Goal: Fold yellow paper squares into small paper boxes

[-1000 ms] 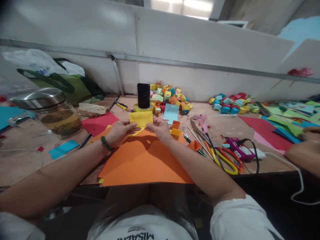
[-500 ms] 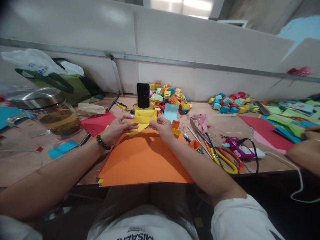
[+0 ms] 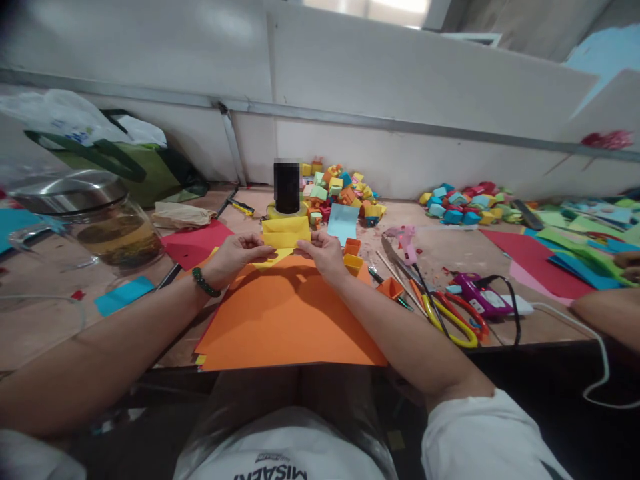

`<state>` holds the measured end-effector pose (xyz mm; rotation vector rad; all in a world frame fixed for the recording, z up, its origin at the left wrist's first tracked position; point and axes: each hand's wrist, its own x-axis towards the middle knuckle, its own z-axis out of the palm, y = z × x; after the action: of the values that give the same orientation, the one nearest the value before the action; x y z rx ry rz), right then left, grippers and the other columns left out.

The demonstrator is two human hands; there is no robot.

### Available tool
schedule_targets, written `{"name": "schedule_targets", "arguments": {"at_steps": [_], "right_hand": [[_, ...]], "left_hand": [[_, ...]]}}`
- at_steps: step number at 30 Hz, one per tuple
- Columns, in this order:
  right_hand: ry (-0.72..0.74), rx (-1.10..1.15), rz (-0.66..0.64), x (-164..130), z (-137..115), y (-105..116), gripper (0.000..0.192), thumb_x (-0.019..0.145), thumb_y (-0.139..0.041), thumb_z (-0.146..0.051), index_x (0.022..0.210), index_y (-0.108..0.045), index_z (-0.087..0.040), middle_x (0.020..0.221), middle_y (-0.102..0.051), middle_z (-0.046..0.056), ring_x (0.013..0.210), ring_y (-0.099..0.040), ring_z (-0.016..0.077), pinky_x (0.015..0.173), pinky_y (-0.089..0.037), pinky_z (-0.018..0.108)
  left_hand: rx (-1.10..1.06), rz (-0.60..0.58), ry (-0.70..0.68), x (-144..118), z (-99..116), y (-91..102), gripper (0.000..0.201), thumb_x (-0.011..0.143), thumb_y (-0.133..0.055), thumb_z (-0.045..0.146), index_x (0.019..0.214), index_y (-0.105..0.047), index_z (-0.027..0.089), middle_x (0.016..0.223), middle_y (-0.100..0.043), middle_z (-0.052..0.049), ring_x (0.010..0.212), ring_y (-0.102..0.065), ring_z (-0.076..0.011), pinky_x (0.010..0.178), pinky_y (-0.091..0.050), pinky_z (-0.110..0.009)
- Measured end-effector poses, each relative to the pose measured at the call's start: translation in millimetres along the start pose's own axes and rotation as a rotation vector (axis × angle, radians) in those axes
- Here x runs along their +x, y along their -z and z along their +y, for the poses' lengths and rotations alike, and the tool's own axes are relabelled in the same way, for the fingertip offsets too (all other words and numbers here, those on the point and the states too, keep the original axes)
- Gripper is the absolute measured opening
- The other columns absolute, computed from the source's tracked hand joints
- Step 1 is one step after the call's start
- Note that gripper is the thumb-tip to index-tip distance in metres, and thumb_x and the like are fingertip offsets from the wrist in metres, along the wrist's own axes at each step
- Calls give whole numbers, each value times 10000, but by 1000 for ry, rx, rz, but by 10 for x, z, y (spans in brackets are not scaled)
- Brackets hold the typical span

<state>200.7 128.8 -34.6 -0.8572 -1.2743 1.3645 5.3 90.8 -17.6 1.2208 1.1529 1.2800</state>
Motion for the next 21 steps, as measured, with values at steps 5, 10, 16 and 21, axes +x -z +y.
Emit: {"name": "schedule_targets", "arguments": {"at_steps": [5, 10, 16, 21], "right_hand": [[24, -14, -15, -3, 7, -18, 475, 530, -841, -476, 814, -575, -205, 766, -715, 4, 720, -714, 172, 794, -587, 346], [133, -39, 3, -44, -2, -71, 562, 582, -820, -441, 986, -485, -240, 745, -702, -36, 677, -694, 157, 752, -593, 349], [224, -48, -22, -65, -23, -82, 493, 600, -811, -474, 817, -427, -253, 681, -668, -60, 632, -674, 144, 731, -593, 342], [141, -18, -6, -13, 10, -51, 477, 559, -823, -531, 711, -492, -222, 655, -631, -55, 623, -673, 135, 766, -602, 353]], "left_hand": [[-174, -10, 77, -11, 11, -28, 410, 501, -903, 291, 746, -600, 161, 744, -700, 1, 740, -710, -155, 654, -521, -219], [-234, -95, 203, -36, 28, -83, 405, 615, -856, 275, 961, -684, 153, 1039, -738, -103, 776, -718, -154, 599, -519, -184], [-234, -57, 190, -25, -15, -80, 208, 695, -798, 197, 884, -732, 142, 961, -759, -102, 796, -717, -153, 587, -512, -167], [-213, -27, 142, -24, -17, -71, 234, 651, -825, 211, 856, -738, 139, 916, -761, -86, 755, -717, -146, 595, -521, -170]]}}
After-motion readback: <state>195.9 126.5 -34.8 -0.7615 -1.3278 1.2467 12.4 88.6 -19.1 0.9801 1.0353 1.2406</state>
